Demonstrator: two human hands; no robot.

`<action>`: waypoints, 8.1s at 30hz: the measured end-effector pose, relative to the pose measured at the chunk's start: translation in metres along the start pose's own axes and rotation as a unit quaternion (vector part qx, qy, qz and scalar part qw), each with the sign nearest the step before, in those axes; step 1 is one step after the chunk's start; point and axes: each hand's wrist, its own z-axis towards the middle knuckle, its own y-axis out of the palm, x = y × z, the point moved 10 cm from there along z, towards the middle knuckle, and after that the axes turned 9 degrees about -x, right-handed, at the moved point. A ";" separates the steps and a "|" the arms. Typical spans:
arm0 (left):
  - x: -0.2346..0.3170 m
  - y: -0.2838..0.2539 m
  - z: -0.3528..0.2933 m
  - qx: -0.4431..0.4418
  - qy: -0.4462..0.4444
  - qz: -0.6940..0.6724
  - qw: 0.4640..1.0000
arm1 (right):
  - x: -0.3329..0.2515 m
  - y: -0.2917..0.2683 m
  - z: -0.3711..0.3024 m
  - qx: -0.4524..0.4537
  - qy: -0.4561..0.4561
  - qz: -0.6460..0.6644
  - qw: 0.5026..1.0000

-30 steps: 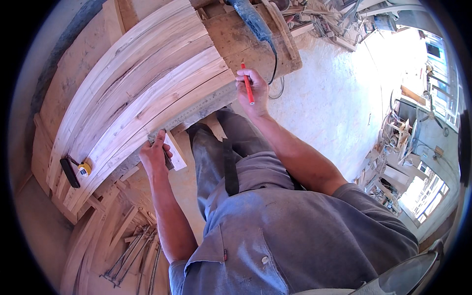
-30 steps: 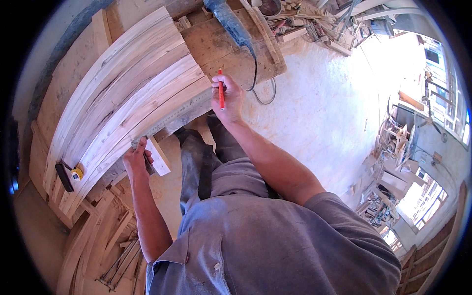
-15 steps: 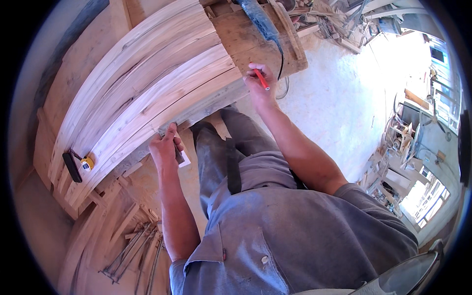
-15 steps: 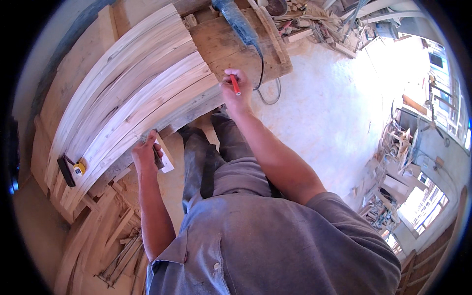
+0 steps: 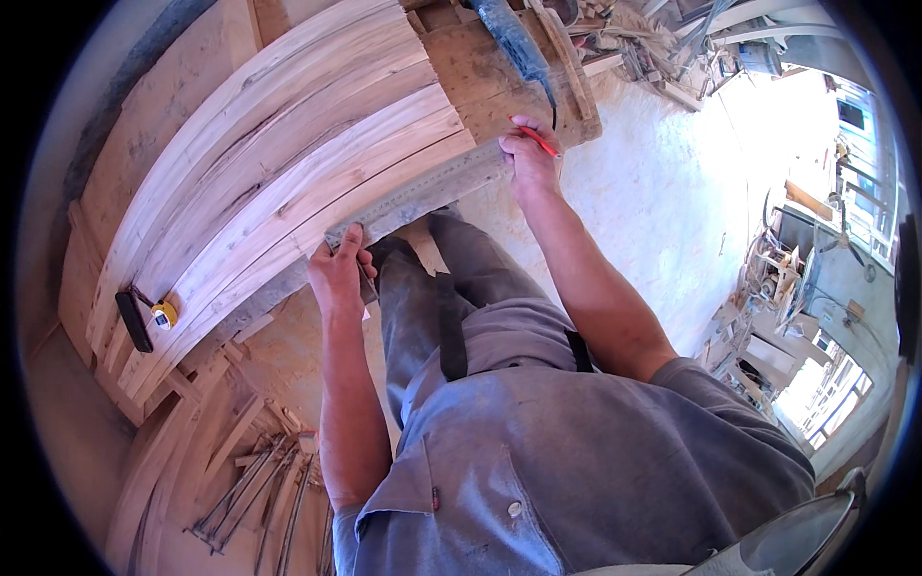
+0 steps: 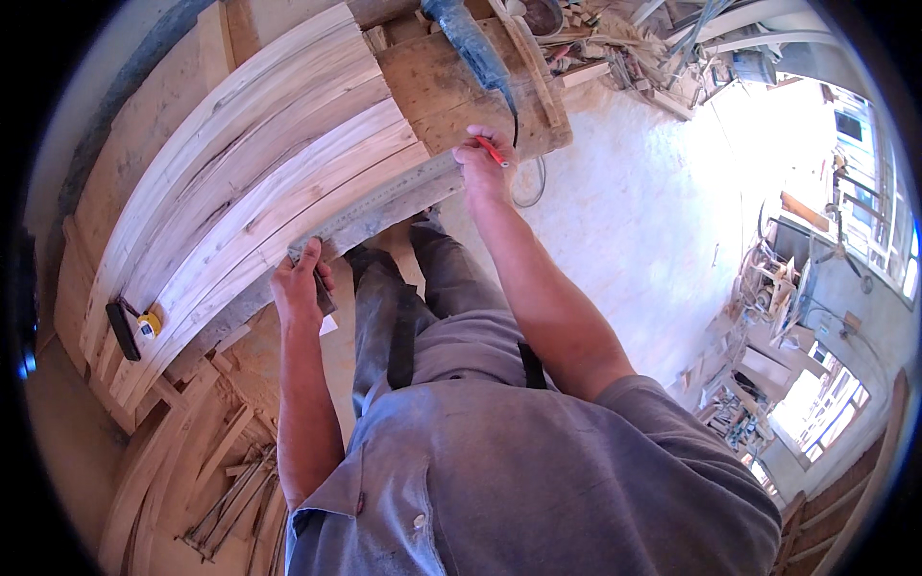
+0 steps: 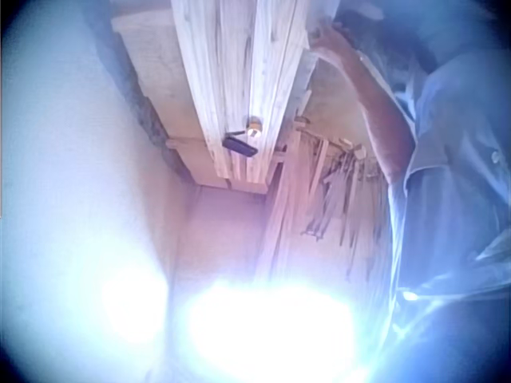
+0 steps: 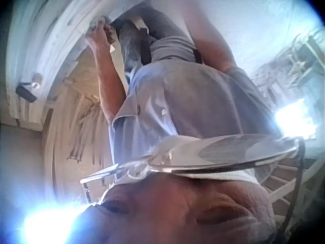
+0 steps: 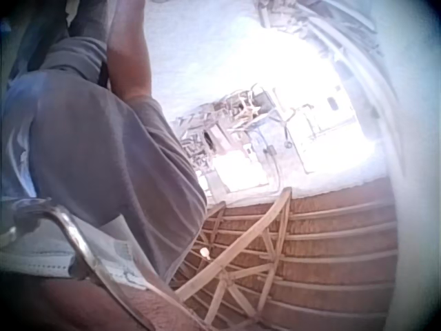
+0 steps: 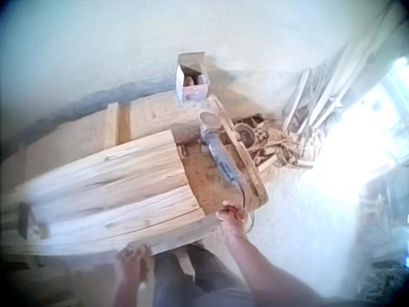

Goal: The person uses a metal ruler and a red pencil to mark lines on several wooden planks. They repeatedly position the ruler, draw lines, and adjust the ruler to mark multiple planks in a workshop setting.

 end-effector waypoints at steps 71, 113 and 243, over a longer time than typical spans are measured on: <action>0.006 0.012 0.004 -0.028 -0.005 -0.024 0.999 | 0.003 0.184 -0.102 -0.493 0.079 -0.157 0.852; 0.008 0.010 0.003 -0.043 -0.036 -0.039 0.998 | 0.019 0.206 -0.096 -0.458 -0.039 -0.311 0.832; -0.004 0.011 0.012 -0.061 -0.073 -0.055 0.994 | -0.094 0.077 -0.084 -0.234 -0.430 -0.487 0.723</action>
